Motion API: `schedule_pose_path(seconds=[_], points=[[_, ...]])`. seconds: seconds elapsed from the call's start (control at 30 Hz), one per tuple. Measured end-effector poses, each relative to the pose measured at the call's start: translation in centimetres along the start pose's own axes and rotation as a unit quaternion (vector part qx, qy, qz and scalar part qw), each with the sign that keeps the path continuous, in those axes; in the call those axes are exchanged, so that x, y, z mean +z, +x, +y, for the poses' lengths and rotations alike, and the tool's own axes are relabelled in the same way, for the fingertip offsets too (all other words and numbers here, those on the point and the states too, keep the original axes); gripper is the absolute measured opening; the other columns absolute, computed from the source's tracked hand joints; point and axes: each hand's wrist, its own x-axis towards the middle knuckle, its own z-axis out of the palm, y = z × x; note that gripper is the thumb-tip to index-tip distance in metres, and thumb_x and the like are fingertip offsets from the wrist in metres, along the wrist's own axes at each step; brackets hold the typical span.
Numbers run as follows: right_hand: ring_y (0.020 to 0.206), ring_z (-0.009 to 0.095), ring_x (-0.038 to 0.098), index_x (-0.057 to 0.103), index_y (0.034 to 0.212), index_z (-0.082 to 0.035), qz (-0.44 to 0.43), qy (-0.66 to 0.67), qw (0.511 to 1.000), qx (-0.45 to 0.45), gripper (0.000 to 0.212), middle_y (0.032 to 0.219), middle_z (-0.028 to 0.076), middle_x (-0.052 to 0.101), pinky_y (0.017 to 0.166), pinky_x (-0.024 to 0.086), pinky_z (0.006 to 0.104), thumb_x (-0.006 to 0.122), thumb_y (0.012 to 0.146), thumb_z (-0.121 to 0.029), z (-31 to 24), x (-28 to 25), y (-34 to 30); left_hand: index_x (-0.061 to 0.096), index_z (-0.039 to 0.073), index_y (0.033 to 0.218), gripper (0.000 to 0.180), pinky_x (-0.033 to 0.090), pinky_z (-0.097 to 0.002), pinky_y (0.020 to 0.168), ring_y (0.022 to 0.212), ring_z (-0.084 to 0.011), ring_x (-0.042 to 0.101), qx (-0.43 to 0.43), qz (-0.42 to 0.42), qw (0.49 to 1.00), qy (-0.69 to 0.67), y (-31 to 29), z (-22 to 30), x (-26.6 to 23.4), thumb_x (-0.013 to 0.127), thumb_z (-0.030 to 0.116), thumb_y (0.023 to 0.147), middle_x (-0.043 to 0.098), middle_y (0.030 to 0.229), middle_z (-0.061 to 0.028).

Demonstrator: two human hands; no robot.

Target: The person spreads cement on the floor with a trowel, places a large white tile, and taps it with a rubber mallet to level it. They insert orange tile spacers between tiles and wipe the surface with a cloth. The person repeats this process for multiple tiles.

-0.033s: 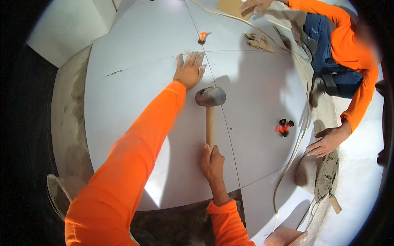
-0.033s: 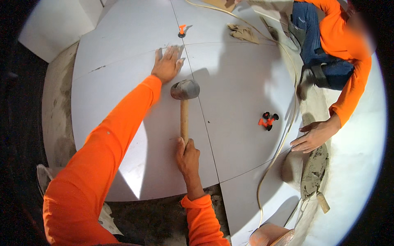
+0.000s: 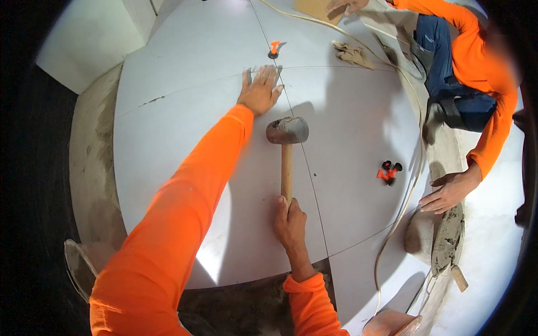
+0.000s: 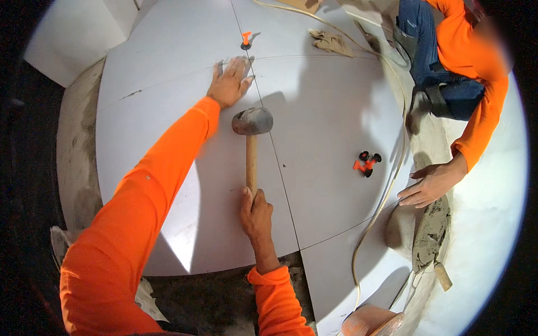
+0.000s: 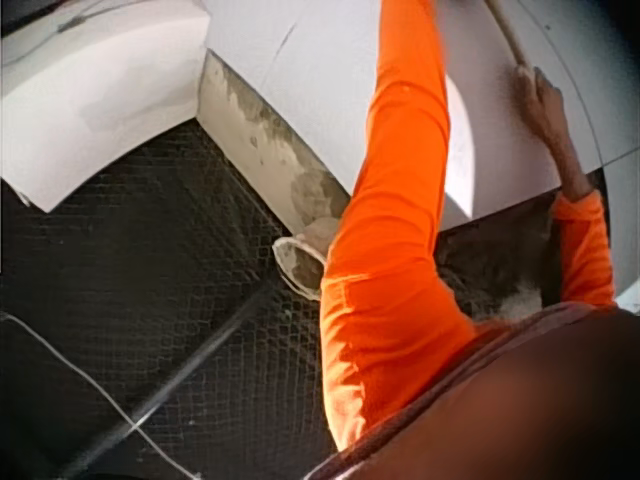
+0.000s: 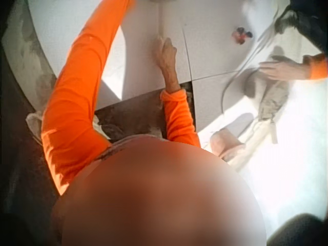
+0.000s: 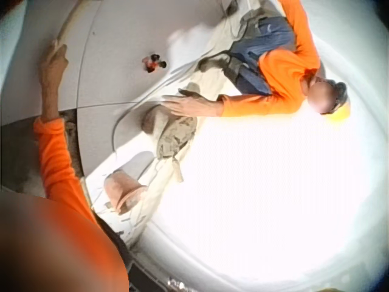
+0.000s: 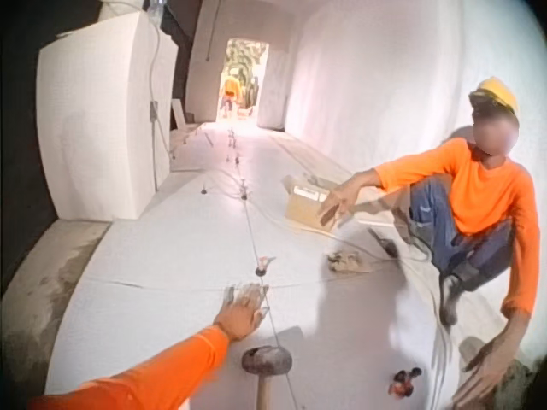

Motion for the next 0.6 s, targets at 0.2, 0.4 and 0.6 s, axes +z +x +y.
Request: schedule_pose_path(seconds=[0.2,0.4,0.6], points=[[0.06,0.029,0.067,0.062,0.097,0.005,-0.025,0.102,0.992,0.075,0.059,0.067,0.018,0.064,0.058,0.052,0.045,0.049,0.112,-0.051,1.2,-0.2,0.7,0.025,0.019,0.171,0.069,0.006,-0.0639,0.132,0.165,-0.0283,0.018,0.021,-0.071,0.997,0.025,4.0,-0.7,0.1,0.029,0.055,0.112,0.033,0.175,-0.0084],[0.06,0.03,0.067,0.063,0.098,0.005,-0.038,0.09,0.993,0.065,0.061,0.067,0.018,0.065,0.059,0.052,0.0457,0.047,0.112,-0.052,1.1,-0.3,0.7,0.026,0.013,0.17,0.075,0.004,-0.0624,0.132,0.165,-0.0298,0.017,0.038,-0.052,0.998,0.02,3.7,-0.9,-0.1,0.027,0.061,0.112,0.036,0.173,-0.0098],[0.06,0.031,0.067,0.063,0.096,0.004,-0.009,0.08,0.996,0.042,0.059,0.068,0.018,0.065,0.06,0.052,0.0474,0.048,0.112,-0.051,1.7,0.4,0.8,0.029,0.015,0.17,0.072,0.006,-0.063,0.131,0.165,-0.0325,0.017,-0.052,0.012,0.998,-0.025,-1.8,-0.6,-0.1,0.029,0.059,0.113,0.029,0.175,-0.0141]])
